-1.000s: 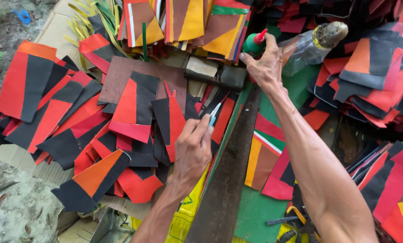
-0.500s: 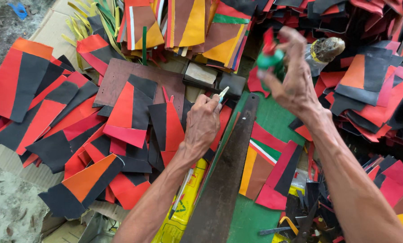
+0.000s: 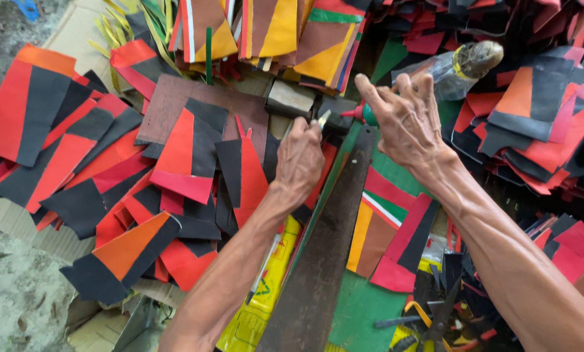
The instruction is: The person uses a utility knife and a metal ruler to cut red and black foam sheets into small rectangular pieces on a green work surface. The person repeatedly aligns the ruler, scores the material, and separates the cut pieces, stacking them on the table.
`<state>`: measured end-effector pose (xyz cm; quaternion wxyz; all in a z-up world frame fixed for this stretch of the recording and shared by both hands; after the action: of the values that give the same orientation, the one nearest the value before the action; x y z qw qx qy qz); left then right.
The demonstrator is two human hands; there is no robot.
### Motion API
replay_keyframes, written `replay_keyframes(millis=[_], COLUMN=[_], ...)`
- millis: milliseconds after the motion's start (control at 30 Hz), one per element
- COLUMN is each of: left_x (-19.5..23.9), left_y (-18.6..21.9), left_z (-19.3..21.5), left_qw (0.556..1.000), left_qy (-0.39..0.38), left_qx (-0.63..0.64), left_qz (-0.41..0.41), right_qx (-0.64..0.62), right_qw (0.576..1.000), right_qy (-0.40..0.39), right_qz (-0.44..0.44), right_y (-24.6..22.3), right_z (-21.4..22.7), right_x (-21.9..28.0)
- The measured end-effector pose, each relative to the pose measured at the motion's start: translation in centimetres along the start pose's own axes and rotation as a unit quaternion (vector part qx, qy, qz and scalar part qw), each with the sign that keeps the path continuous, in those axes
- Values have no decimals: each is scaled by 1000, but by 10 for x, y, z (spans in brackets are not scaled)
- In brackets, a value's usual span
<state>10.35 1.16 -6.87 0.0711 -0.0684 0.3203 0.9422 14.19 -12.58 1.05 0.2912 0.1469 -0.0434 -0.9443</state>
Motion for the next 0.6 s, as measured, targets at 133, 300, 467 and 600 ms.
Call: replay_keyframes(millis=[133, 300, 467, 600], left_x=[-6, -5, -8, -2], left_y=[3, 8, 6, 7], left_z=[4, 5, 3, -4], left_qw=[1000, 999, 999, 1000], left_qy=[9, 8, 4, 1], left_qx=[-11, -12, -9, -2], left_qz=[-10, -33, -30, -18], right_qx=[-14, -73, -380, -501], right_qw=[1000, 995, 893, 799], right_qy=[6, 30, 130, 154], right_qz=[-15, -63, -201, -296], right_y=[4, 16, 68, 106], right_z=[2, 1, 1, -26], right_x=[-3, 2, 0, -9])
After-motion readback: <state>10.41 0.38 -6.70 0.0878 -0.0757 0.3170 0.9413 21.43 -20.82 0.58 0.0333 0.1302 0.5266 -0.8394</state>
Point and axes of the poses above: each hand's wrist, its own x-axis away from the middle knuckle, its own z-axis out of the back of the hand, y = z × x, the point moved 8 cm from there along -x, towards the middle knuckle, and after that the axes turned 5 degrees about -z, right-handed, at the moved point
